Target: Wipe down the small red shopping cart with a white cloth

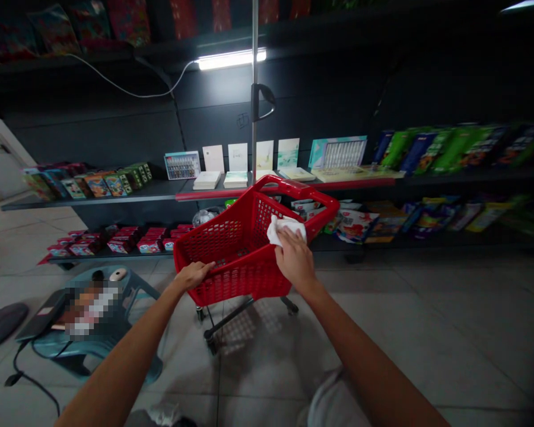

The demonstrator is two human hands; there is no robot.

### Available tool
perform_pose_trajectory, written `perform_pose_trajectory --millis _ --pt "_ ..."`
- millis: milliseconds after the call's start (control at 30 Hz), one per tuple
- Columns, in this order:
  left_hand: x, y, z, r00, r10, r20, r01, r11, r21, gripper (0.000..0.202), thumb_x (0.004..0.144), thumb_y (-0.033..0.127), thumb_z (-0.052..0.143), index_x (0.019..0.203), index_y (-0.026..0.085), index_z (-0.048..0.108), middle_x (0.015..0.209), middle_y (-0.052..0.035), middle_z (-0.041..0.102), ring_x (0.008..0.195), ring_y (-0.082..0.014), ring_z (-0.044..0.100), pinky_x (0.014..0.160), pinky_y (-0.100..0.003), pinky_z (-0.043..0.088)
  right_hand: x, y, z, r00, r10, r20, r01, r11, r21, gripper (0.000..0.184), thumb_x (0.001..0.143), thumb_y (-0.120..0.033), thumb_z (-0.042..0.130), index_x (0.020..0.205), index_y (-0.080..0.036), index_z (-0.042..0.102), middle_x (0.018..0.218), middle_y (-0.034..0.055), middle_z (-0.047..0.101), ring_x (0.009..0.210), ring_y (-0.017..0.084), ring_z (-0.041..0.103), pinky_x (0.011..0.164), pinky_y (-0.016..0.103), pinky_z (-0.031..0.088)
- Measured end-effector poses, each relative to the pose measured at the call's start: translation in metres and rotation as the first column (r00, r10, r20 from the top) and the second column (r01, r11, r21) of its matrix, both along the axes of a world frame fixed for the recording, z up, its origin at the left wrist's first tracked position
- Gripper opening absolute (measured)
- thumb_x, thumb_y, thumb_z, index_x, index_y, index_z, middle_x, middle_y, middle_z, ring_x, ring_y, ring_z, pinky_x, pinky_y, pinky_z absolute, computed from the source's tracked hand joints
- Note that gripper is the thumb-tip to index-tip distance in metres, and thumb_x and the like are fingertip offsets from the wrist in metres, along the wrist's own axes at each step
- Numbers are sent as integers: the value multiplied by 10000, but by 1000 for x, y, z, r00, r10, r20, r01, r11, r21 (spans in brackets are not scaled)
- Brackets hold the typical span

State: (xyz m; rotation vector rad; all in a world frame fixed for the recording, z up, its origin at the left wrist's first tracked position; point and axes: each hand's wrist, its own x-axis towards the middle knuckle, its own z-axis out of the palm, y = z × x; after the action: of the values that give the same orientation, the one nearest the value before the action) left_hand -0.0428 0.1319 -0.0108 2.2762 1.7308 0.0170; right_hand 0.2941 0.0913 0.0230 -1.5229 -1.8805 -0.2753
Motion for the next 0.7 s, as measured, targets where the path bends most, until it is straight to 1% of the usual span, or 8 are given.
perform_pose_trajectory --millis 67,200,300,367,500,567,633,700 --pt "-1 -1 -1 996 -68 -55 68 998 10 461 990 465 386 1286 256 672 1096 -104 736 1056 -263 668 862 -308 474 -22 -4 -10 996 86 -4 -86 996 2 522 921 -145 441 1420 -112 588 1443 136 605 1423 251 485 1270 477 248" --pt "-1 -2 -1 979 -132 -155 135 991 12 482 978 320 387 1423 281 568 1172 -113 717 1088 -267 658 894 -324 475 -84 -17 -37 964 265 -6 -265 964 -3 541 909 -155 474 1440 -111 565 1464 144 585 1441 259 462 1271 490 247" --pt "-2 0 -2 967 -163 -196 160 987 -33 394 948 336 450 1254 245 681 1141 -123 729 1056 -278 675 871 -315 486 -125 -26 -56 923 385 -1 -385 923 -14 540 926 -184 479 1450 -74 546 1505 162 539 1485 259 399 1283 480 218" --pt "-2 3 -3 961 -175 -215 168 984 -54 329 918 342 504 1122 212 728 1108 -137 737 1035 -291 687 846 -310 492 -140 -30 -61 900 435 1 -435 900 -20 543 933 -196 485 1454 -55 538 1523 175 514 1501 264 374 1286 476 208" --pt "-3 5 -6 956 -163 -243 156 987 -48 361 947 281 430 1150 180 711 1150 -176 717 1067 -307 679 852 -334 496 -132 -34 -48 847 531 -36 -532 845 -58 527 936 -201 474 1448 -105 555 1499 137 551 1459 249 442 1275 451 237" --pt "-2 4 -4 955 -163 -247 158 987 -41 408 965 281 397 1256 190 668 1191 -179 698 1078 -306 671 862 -347 499 -113 -36 -35 851 502 -153 -518 850 -94 487 933 -203 457 1394 -151 606 1441 112 613 1381 237 533 1221 402 335" --pt "-1 1 -1 957 -161 -241 158 987 -31 459 983 296 369 1368 206 602 1226 -177 681 1096 -303 661 873 -352 499 -88 -35 -24 876 341 -342 -415 894 -171 404 947 -263 435 1234 -161 700 1247 130 727 1186 257 667 1065 362 479" --pt "-1 -2 0 958 -160 -236 161 987 -16 490 995 298 350 1437 221 549 1242 -166 676 1118 -292 651 889 -338 491 -55 -31 -16 824 129 -552 -302 924 -234 402 952 -388 432 1014 -143 744 969 139 776 928 270 723 857 339 549"
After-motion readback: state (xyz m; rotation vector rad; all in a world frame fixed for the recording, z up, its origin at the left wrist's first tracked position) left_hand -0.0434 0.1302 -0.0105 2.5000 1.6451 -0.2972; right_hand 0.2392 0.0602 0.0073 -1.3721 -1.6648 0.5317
